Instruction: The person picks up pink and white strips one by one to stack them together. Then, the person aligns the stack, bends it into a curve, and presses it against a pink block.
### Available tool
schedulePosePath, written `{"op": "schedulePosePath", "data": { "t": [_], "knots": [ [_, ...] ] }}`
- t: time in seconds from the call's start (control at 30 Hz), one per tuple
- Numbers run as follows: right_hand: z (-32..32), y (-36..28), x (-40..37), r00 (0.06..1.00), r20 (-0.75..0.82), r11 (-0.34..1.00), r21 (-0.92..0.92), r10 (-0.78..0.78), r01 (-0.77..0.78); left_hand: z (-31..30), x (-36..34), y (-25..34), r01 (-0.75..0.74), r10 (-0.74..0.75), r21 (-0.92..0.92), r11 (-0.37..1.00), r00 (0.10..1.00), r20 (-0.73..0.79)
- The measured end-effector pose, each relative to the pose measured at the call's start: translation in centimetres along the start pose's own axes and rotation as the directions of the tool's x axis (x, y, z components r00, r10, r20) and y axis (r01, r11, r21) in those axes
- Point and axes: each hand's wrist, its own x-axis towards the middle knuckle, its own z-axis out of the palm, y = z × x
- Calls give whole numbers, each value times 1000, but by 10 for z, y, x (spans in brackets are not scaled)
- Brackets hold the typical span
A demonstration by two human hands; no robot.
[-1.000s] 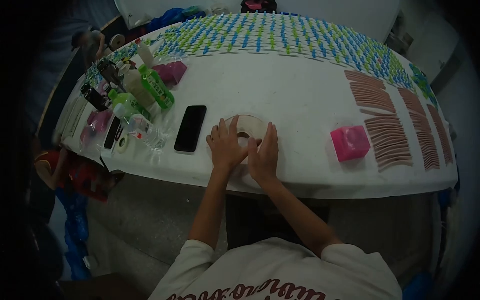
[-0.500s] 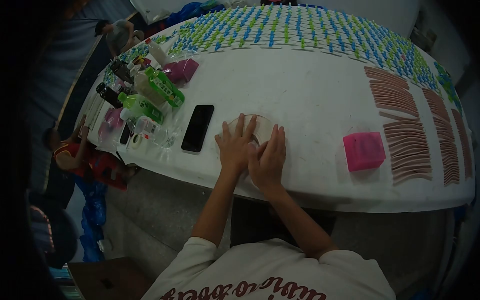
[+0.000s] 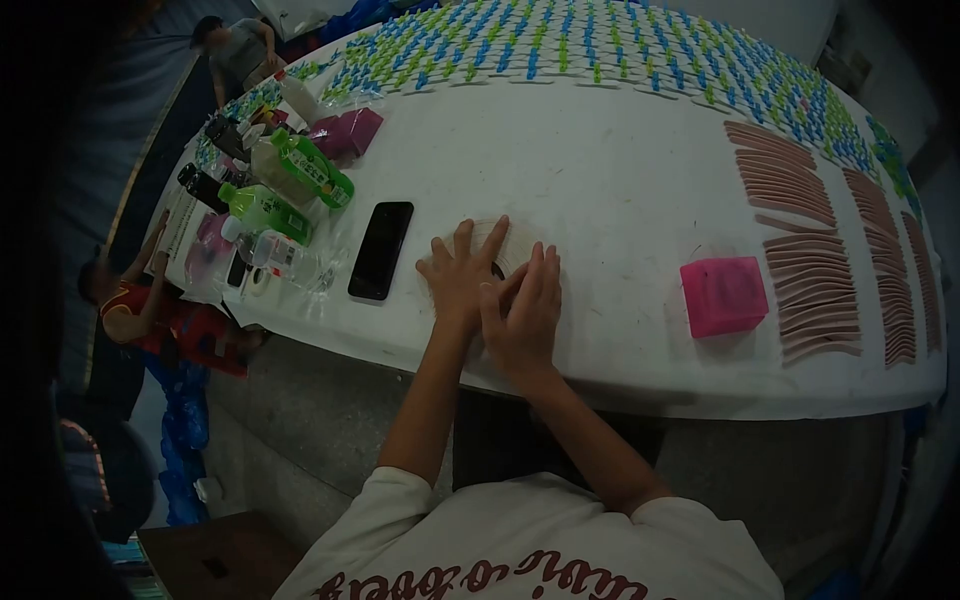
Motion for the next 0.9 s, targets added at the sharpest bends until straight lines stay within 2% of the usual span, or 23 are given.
{"op": "schedulePosePath", "data": {
  "t": [0.17,0.23,0.33,0.4,0.43,0.47,0.5,0.53,0.57,0.63,0.67,0.73,0.8,0.83,0.9],
  "knots": [
    [1,3,1,1000,-10,1000,5,-16,17,-2,1,1,-12,13,-39,999,1000,20],
    [2,3,0,1000,-10,1000,3,-27,27,0,1,1,8,-9,33,999,1000,19],
    [2,2,0,1000,5,1000,-7,-21,22,1,-1,1,3,-3,18,1000,1000,-17],
    [0,7,2,1000,-9,995,97,-9,10,-2,-4,-2,26,-26,-10,1000,1000,-17],
    [-8,10,3,999,-45,998,66,-11,14,-2,-3,3,28,-28,-37,999,1000,-9],
    [-15,10,3,999,32,995,99,-3,-1,-4,-2,7,-21,20,-65,998,1000,-16],
    [-21,11,4,994,108,991,132,7,-21,-9,-2,7,4,-4,-82,997,1000,5],
    [-28,13,4,992,119,978,199,32,-56,-12,-3,7,34,-31,-92,995,999,34],
    [-40,13,3,995,84,982,177,51,-65,-13,-3,7,-7,12,-107,994,999,40],
    [-65,5,1,998,22,997,36,-65,64,-12,-2,7,29,-27,-51,998,999,25],
    [-81,3,2,999,5,998,22,-54,53,-10,-2,6,20,-20,-50,999,1000,6],
    [-124,10,7,970,-119,948,-267,-210,173,-8,0,5,11,-10,-50,999,1000,11],
    [-164,32,14,944,-195,858,-495,-265,139,-7,-1,4,17,-17,-42,999,1000,13],
    [-184,41,15,945,-194,857,-496,-264,138,-7,-1,4,14,-13,-52,999,1000,9],
    [-216,55,17,917,-286,692,-722,-277,-17,-7,-1,2,9,-9,-62,998,1000,3]
  ]
}}
